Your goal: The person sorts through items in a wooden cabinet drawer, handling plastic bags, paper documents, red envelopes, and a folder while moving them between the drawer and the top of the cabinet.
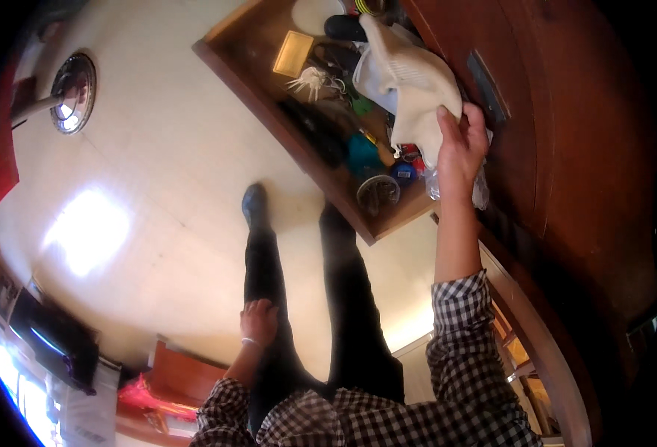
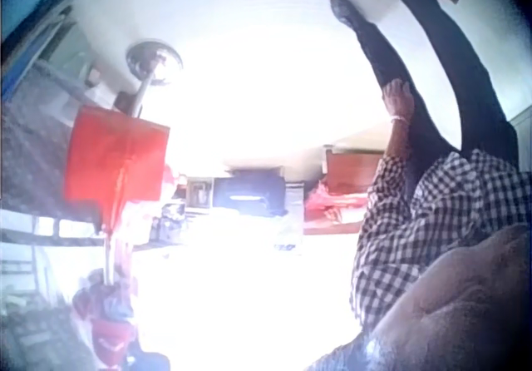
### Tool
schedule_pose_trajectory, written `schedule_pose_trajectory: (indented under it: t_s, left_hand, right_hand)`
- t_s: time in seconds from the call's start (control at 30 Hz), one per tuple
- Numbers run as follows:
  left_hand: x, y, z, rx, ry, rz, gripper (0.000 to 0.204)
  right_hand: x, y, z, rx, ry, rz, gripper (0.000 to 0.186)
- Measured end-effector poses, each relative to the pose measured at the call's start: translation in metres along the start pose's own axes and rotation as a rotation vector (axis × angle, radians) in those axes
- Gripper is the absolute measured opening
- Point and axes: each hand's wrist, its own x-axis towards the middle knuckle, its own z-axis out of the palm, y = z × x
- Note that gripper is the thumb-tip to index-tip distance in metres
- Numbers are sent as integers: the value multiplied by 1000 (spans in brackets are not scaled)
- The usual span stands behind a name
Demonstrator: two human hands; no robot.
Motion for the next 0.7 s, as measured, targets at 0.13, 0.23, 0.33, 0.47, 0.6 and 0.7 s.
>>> schedule_pose_trajectory:
  t_s: [0.13, 0.23, 0.33, 0.47, 0.6, 0.7]
  left_hand:
    - [-2, -9, 2, 30, 36, 31, 14]
    - [1, -2, 4, 43, 47, 51, 14]
    - [2, -6, 0, 58, 28, 32, 15]
    - [0, -5, -3, 30, 42, 48, 15]
    - [2, -6, -2, 15, 36, 50, 16]
    - [2, -7, -4, 14, 16, 33, 17]
  right_hand:
    - [-18, -2, -4, 219, 72, -50, 30]
    - [-24, -6, -13, 191, 137, -67, 30]
    - [-36, -12, -13, 205, 165, -84, 30]
    - [-43, -23, -16, 252, 184, -143, 30]
    - [-45, -33, -23, 121, 258, -199, 28]
    - [-49, -38, -26, -41, 313, -217, 30]
